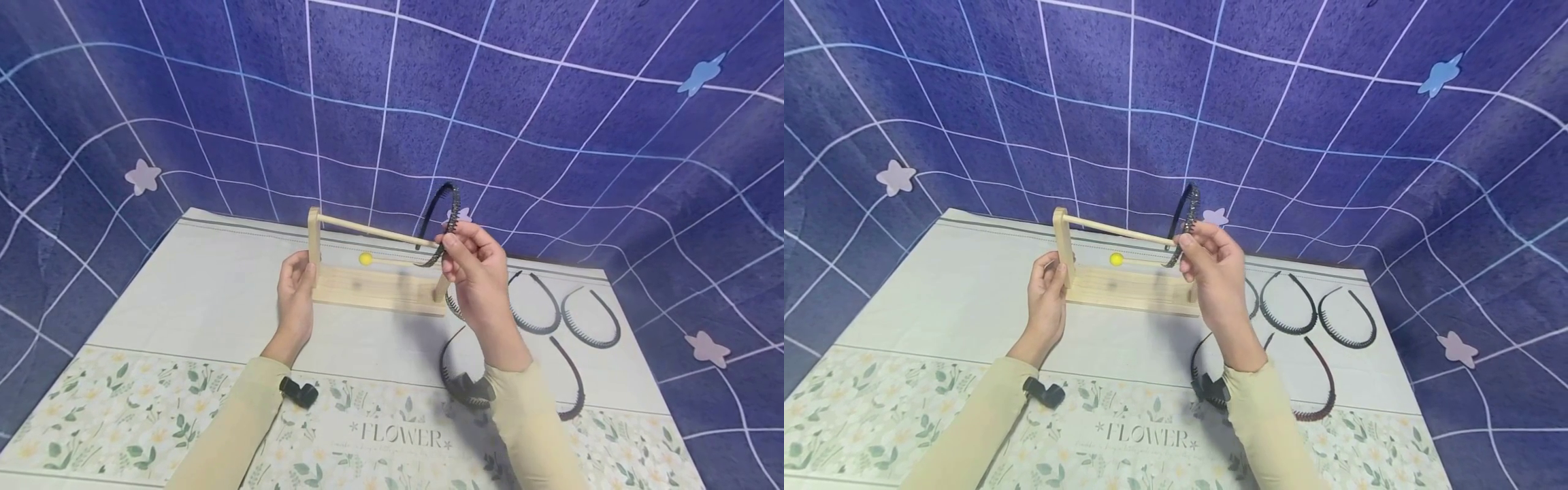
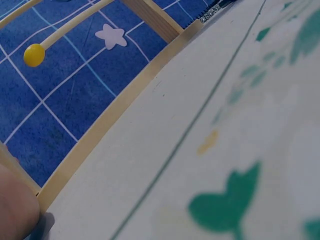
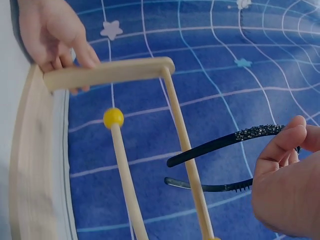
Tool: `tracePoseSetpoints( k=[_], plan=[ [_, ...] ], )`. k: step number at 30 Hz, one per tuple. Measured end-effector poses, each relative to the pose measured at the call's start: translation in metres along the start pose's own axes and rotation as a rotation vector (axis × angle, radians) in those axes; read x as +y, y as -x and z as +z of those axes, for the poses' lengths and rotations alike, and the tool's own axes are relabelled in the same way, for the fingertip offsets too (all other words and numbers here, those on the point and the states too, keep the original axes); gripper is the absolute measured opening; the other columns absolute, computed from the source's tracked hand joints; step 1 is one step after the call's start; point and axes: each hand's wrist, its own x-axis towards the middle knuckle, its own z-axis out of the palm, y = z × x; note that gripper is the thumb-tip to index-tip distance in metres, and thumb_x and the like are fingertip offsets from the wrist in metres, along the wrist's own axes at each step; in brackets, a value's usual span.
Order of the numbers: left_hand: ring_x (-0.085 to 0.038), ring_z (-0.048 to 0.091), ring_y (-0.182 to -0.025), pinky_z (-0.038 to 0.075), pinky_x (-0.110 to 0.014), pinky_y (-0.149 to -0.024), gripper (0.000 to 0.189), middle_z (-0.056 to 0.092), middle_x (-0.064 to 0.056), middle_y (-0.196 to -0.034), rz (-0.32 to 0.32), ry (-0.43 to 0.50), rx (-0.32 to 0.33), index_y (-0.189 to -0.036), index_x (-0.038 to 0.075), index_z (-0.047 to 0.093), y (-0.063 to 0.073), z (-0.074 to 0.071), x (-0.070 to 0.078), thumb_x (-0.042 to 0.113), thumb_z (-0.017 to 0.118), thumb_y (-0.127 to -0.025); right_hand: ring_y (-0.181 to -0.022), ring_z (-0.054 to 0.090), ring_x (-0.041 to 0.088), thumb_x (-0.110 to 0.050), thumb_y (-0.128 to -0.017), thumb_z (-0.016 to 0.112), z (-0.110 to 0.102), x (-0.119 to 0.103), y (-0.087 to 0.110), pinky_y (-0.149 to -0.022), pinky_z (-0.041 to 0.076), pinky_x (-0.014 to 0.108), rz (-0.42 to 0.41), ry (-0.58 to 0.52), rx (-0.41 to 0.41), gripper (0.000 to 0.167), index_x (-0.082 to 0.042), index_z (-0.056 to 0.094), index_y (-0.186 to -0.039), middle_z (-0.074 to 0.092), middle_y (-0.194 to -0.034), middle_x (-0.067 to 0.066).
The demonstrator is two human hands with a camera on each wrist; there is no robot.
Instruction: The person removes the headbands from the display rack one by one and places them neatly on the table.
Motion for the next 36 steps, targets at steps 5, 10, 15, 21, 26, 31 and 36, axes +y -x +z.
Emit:
tracePoseSetpoints(
  k=[5,10,15,21,26,31,36],
  plan=[
    [-0.015,0.041,-0.16,0.034,-0.035,-0.134,0.031,0.053,-0.002,-0.163,0.0,0.005,0.004,-0.15,0.023,0.05,0.0,-0.001,0.0,0.028,0.049,-0.119,-0.057,0.06,0.006,0.013,-0.103,0.061,-0.013,-0.007,0.0,-0.048,0.045,0.011,-0.018,-0.01,0.017,0.025,-0.008,0.074,-0.103,0.079,-0.089,0.005],
    [-0.016,0.041,-0.16,0.035,-0.035,-0.133,0.032,0.052,-0.002,-0.164,0.004,0.013,0.001,-0.15,0.023,0.05,0.0,-0.001,-0.001,0.028,0.049,-0.119,-0.057,0.06,0.007,0.009,-0.102,0.071,-0.027,-0.012,0.001,-0.048,0.045,0.012,-0.041,-0.017,0.034,0.015,-0.006,0.075,-0.103,0.078,-0.089,0.007],
    [-0.017,0.042,-0.159,0.035,-0.036,-0.133,0.031,0.053,-0.002,-0.162,0.004,0.022,0.011,-0.15,0.022,0.051,-0.001,0.0,-0.002,0.025,0.049,-0.12,-0.056,0.061,0.007,0.003,-0.099,0.08,-0.042,-0.015,0.002,-0.047,0.045,0.011,-0.05,-0.026,0.052,0.01,-0.004,0.075,-0.103,0.078,-0.09,0.008],
    [-0.018,0.044,-0.157,0.034,-0.036,-0.133,0.028,0.056,0.001,-0.156,0.003,0.041,0.019,-0.147,0.022,0.052,-0.001,0.0,0.0,0.021,0.049,-0.12,-0.057,0.061,0.007,0.002,-0.098,0.082,-0.057,-0.02,0.003,-0.047,0.046,0.011,-0.051,-0.039,0.075,0.01,-0.003,0.075,-0.103,0.078,-0.09,0.009],
    [-0.018,0.043,-0.158,0.033,-0.036,-0.134,0.028,0.056,0.001,-0.155,0.005,0.051,0.014,-0.147,0.022,0.052,-0.001,-0.001,-0.001,0.021,0.049,-0.119,-0.057,0.06,0.007,0.003,-0.099,0.081,-0.07,-0.026,0.004,-0.047,0.046,0.011,-0.039,-0.03,0.071,0.009,-0.002,0.075,-0.104,0.078,-0.09,0.008],
    [-0.017,0.043,-0.158,0.034,-0.035,-0.133,0.027,0.055,-0.001,-0.157,0.006,0.057,0.015,-0.147,0.022,0.052,-0.002,0.0,-0.002,0.021,0.049,-0.119,-0.061,0.059,0.007,0.009,-0.105,0.066,-0.086,-0.031,0.008,-0.05,0.044,0.012,0.014,0.088,0.085,0.018,-0.006,0.074,-0.102,0.078,-0.092,0.004],
    [-0.016,0.044,-0.157,0.035,-0.034,-0.132,0.028,0.055,0.0,-0.158,0.001,0.057,0.014,-0.147,0.022,0.052,-0.002,0.001,-0.002,0.021,0.049,-0.119,-0.064,0.057,0.007,0.012,-0.106,0.06,-0.105,-0.036,0.017,-0.055,0.042,0.015,0.116,0.266,0.117,0.031,-0.015,0.074,-0.099,0.078,-0.092,-0.001]
  ],
)
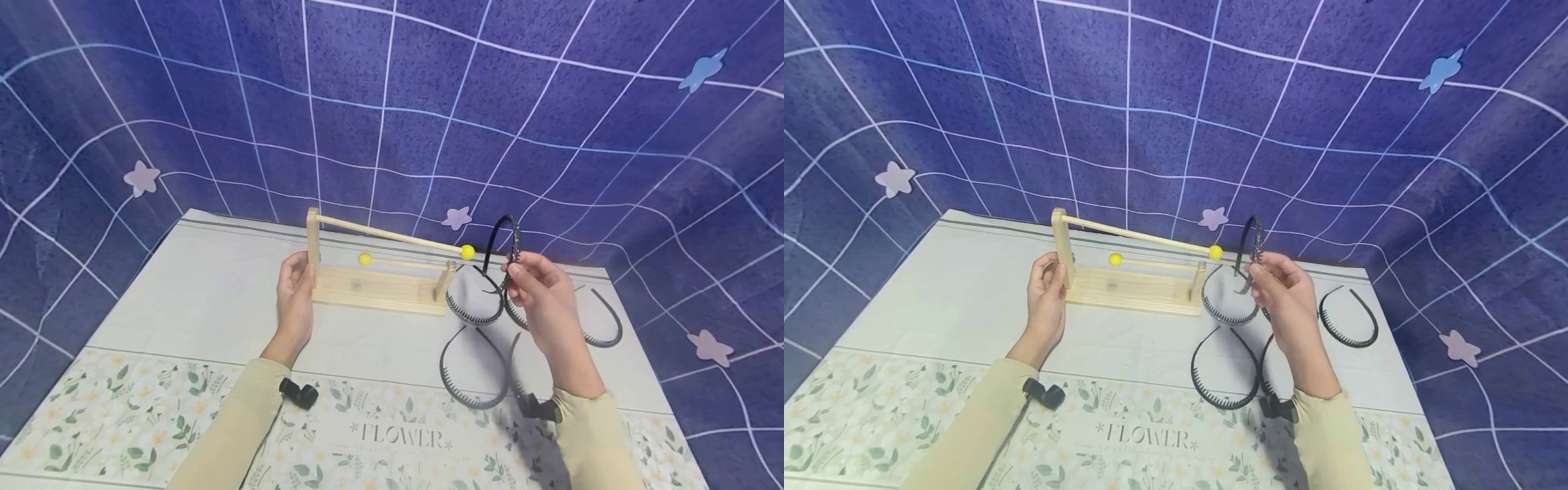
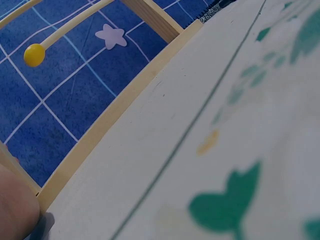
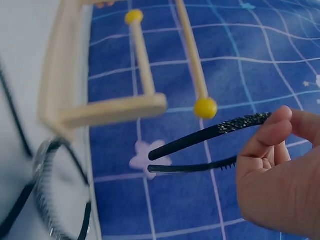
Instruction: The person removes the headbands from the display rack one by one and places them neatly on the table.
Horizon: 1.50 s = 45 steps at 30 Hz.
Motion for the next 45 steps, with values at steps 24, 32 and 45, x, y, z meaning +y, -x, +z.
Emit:
tracePoseSetpoints(
  k=[24,32,45],
  plan=[
    [-0.017,0.043,-0.157,0.037,-0.03,-0.131,0.026,0.054,-0.002,-0.158,-0.01,0.02,0.013,-0.144,0.023,0.053,0.0,0.003,0.001,0.018,0.048,-0.119,-0.068,0.066,0.011,0.008,-0.1,0.075,-0.113,0.003,0.044,-0.064,0.057,0.021,-0.002,0.549,-0.038,0.021,-0.008,0.08,-0.113,0.076,-0.086,-0.006],
    [-0.017,0.041,-0.159,0.036,-0.029,-0.131,0.026,0.053,-0.003,-0.159,-0.005,0.004,0.013,-0.145,0.022,0.053,0.0,0.003,0.001,0.019,0.048,-0.119,-0.088,0.07,0.002,0.002,-0.101,0.079,-0.14,0.002,0.064,-0.079,0.058,0.014,0.013,0.679,-0.021,0.017,-0.007,0.078,-0.115,0.077,-0.108,-0.015],
    [-0.018,0.043,-0.158,0.038,-0.029,-0.13,0.025,0.055,-0.001,-0.156,-0.001,0.022,0.015,-0.143,0.022,0.054,-0.001,0.003,0.001,0.018,0.048,-0.119,-0.092,0.075,0.006,0.022,-0.087,0.081,-0.194,0.017,0.093,-0.082,0.062,0.015,-0.079,0.659,-0.103,0.033,0.011,0.075,-0.118,0.068,-0.146,-0.008]
  ],
)
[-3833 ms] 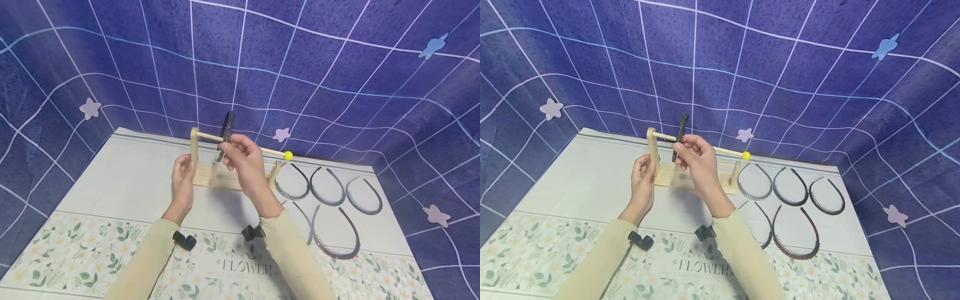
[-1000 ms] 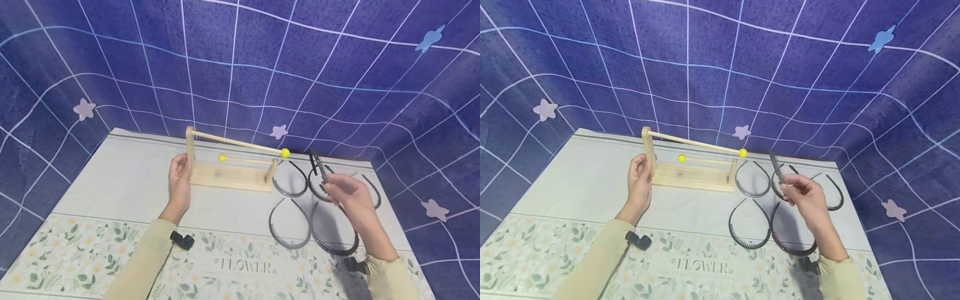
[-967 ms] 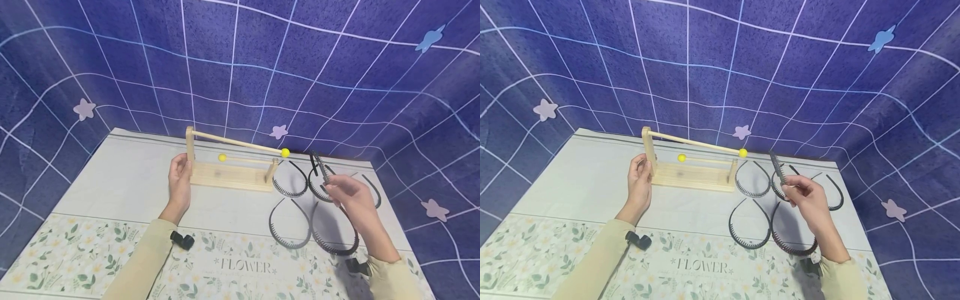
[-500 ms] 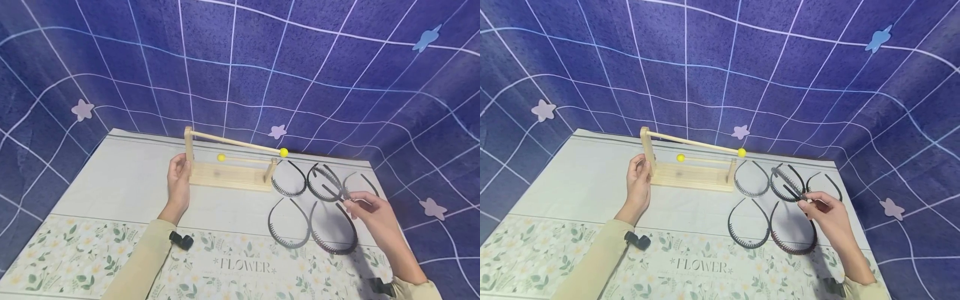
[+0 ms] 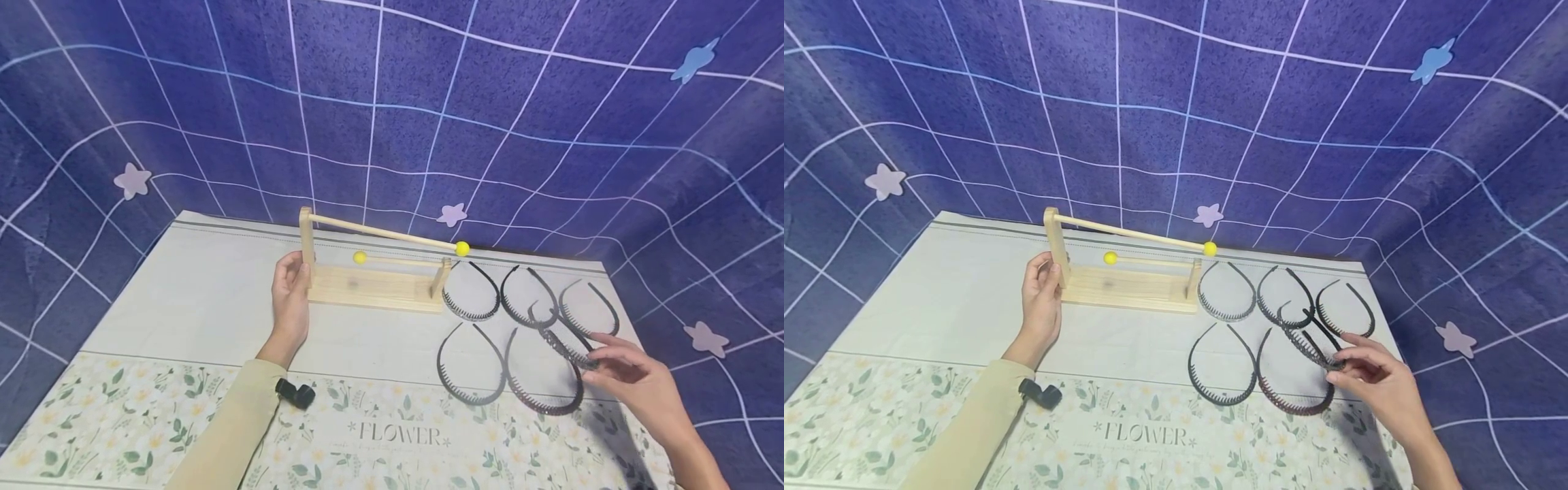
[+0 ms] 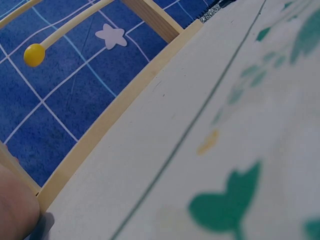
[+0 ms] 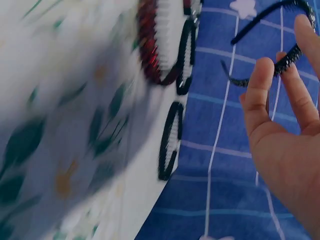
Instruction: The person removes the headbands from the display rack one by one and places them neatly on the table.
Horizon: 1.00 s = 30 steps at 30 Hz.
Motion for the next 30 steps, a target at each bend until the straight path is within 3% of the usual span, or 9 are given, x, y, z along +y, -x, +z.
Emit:
tracePoseSetpoints(
  k=[8,13,19,24,30],
  plan=[
    [-0.017,0.041,-0.159,0.038,-0.029,-0.13,0.026,0.054,-0.002,-0.158,-0.008,-0.015,-0.003,-0.144,0.023,0.053,0.001,-0.001,0.0,0.019,0.048,-0.119,-0.098,0.077,0.002,0.018,-0.089,0.081,-0.025,0.02,0.018,-0.086,0.061,0.014,0.056,0.087,-0.04,0.035,0.012,0.073,-0.122,0.067,-0.145,-0.023],
    [-0.018,0.043,-0.158,0.039,-0.03,-0.13,0.025,0.054,-0.002,-0.157,-0.007,-0.012,0.001,-0.144,0.023,0.054,0.001,0.0,0.0,0.019,0.048,-0.119,-0.107,0.075,-0.003,0.022,-0.086,0.082,-0.039,0.032,0.029,-0.091,0.06,0.012,0.033,0.119,-0.017,0.035,0.014,0.072,-0.119,0.067,-0.145,-0.023],
    [-0.017,0.044,-0.156,0.039,-0.03,-0.129,0.026,0.055,-0.001,-0.155,-0.003,-0.009,0.007,-0.144,0.022,0.053,-0.001,0.001,0.001,0.017,0.048,-0.119,-0.116,0.07,-0.011,0.015,-0.086,0.087,-0.054,0.044,0.04,-0.092,0.059,0.011,0.047,0.259,0.02,0.036,0.012,0.074,-0.119,0.062,-0.146,-0.03],
    [-0.017,0.043,-0.157,0.039,-0.029,-0.13,0.026,0.054,0.0,-0.155,-0.001,-0.011,-0.006,-0.145,0.022,0.053,-0.001,0.0,0.0,0.019,0.047,-0.119,-0.109,0.071,-0.012,0.013,-0.084,0.09,-0.067,0.055,0.046,-0.087,0.06,0.011,0.067,0.304,0.035,0.038,0.01,0.075,-0.119,0.06,-0.144,-0.035],
    [-0.018,0.043,-0.158,0.038,-0.029,-0.13,0.026,0.053,-0.002,-0.158,0.008,-0.002,-0.016,-0.145,0.021,0.052,0.0,-0.002,-0.001,0.019,0.047,-0.119,-0.09,0.073,-0.01,0.011,-0.081,0.093,-0.076,0.07,0.055,-0.073,0.061,0.012,0.081,0.397,0.042,0.041,0.008,0.075,-0.118,0.051,-0.137,-0.046]
  ],
)
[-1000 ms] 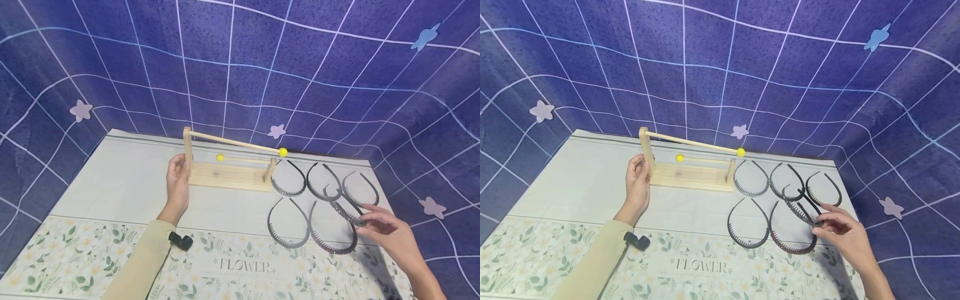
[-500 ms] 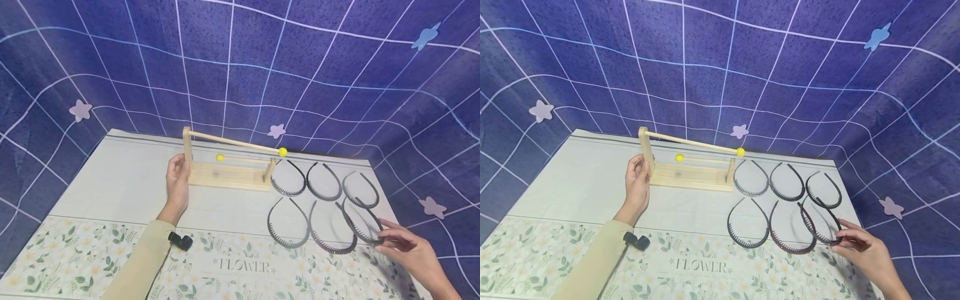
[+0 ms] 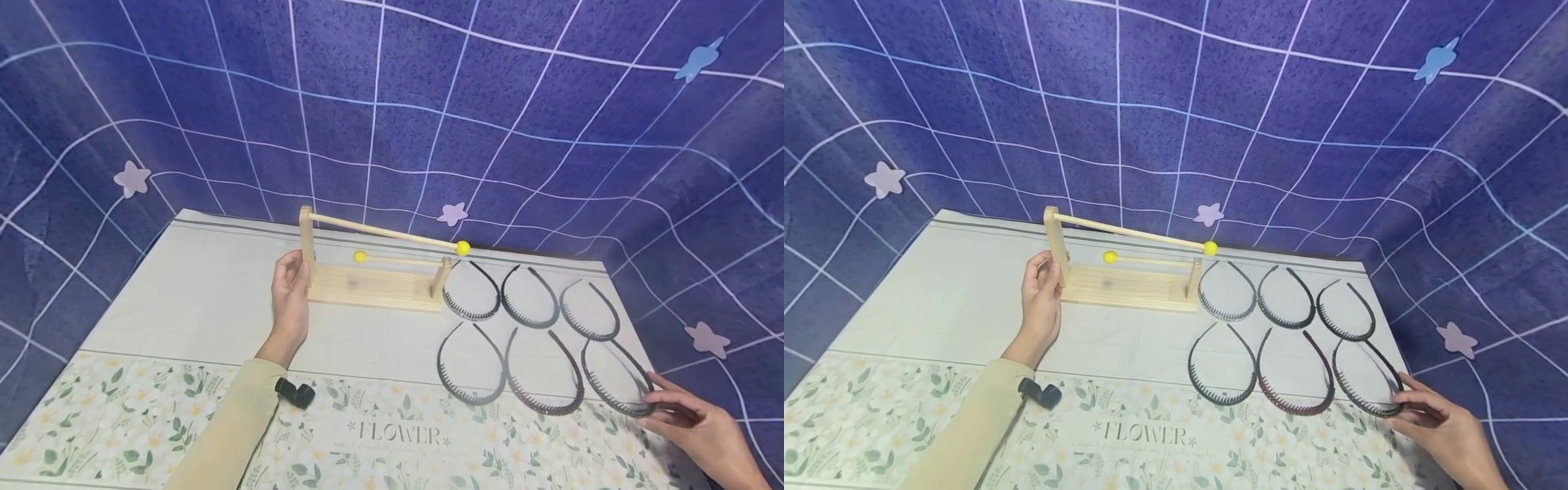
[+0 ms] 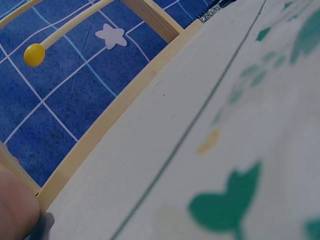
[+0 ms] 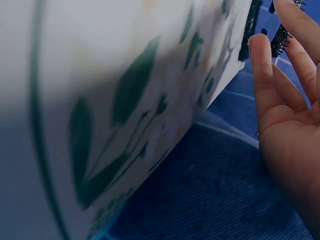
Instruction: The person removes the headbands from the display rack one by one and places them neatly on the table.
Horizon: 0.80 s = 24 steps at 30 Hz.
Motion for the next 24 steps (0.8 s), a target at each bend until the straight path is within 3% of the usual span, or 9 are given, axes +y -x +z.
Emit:
tracePoseSetpoints(
  k=[6,11,18,20,24],
  plan=[
    [-0.018,0.042,-0.159,0.037,-0.029,-0.131,0.027,0.052,-0.003,-0.159,0.005,-0.008,-0.002,-0.146,0.021,0.052,0.001,0.0,0.0,0.02,0.046,-0.12,-0.087,0.072,-0.012,0.012,-0.078,0.094,-0.002,0.014,0.003,-0.067,0.06,0.011,-0.022,0.027,0.017,0.038,0.005,0.077,-0.111,0.051,-0.135,-0.048],
    [-0.018,0.044,-0.156,0.038,-0.029,-0.13,0.026,0.055,-0.001,-0.155,0.011,0.012,0.008,-0.144,0.021,0.053,0.0,0.001,-0.001,0.017,0.047,-0.119,-0.081,0.066,-0.015,0.006,-0.071,0.1,-0.003,0.02,0.004,-0.062,0.054,0.007,-0.02,0.141,0.054,0.04,-0.002,0.08,-0.105,0.044,-0.131,-0.055],
    [-0.018,0.045,-0.155,0.038,-0.03,-0.13,0.026,0.055,0.0,-0.154,0.011,0.013,0.01,-0.144,0.021,0.053,0.0,0.003,0.001,0.016,0.047,-0.119,-0.095,0.048,-0.032,-0.013,-0.067,0.107,-0.007,0.02,0.002,-0.066,0.044,0.0,0.003,0.299,0.034,0.048,-0.01,0.082,-0.108,0.032,-0.129,-0.06],
    [-0.019,0.045,-0.155,0.038,-0.03,-0.13,0.026,0.055,-0.001,-0.154,0.013,0.014,0.011,-0.144,0.021,0.053,0.0,0.003,0.001,0.016,0.047,-0.119,-0.094,0.047,-0.031,-0.018,-0.067,0.107,-0.007,0.019,0.001,-0.065,0.042,0.001,0.012,0.326,0.021,0.049,-0.011,0.083,-0.109,0.029,-0.128,-0.062],
    [-0.018,0.045,-0.155,0.037,-0.03,-0.13,0.026,0.055,-0.002,-0.155,0.012,0.017,0.012,-0.144,0.021,0.053,0.0,0.003,0.001,0.016,0.047,-0.119,-0.08,0.055,-0.017,-0.014,-0.069,0.106,-0.006,0.019,0.002,-0.06,0.044,0.007,0.003,0.324,0.004,0.048,-0.009,0.082,-0.11,0.027,-0.128,-0.062]
  ],
)
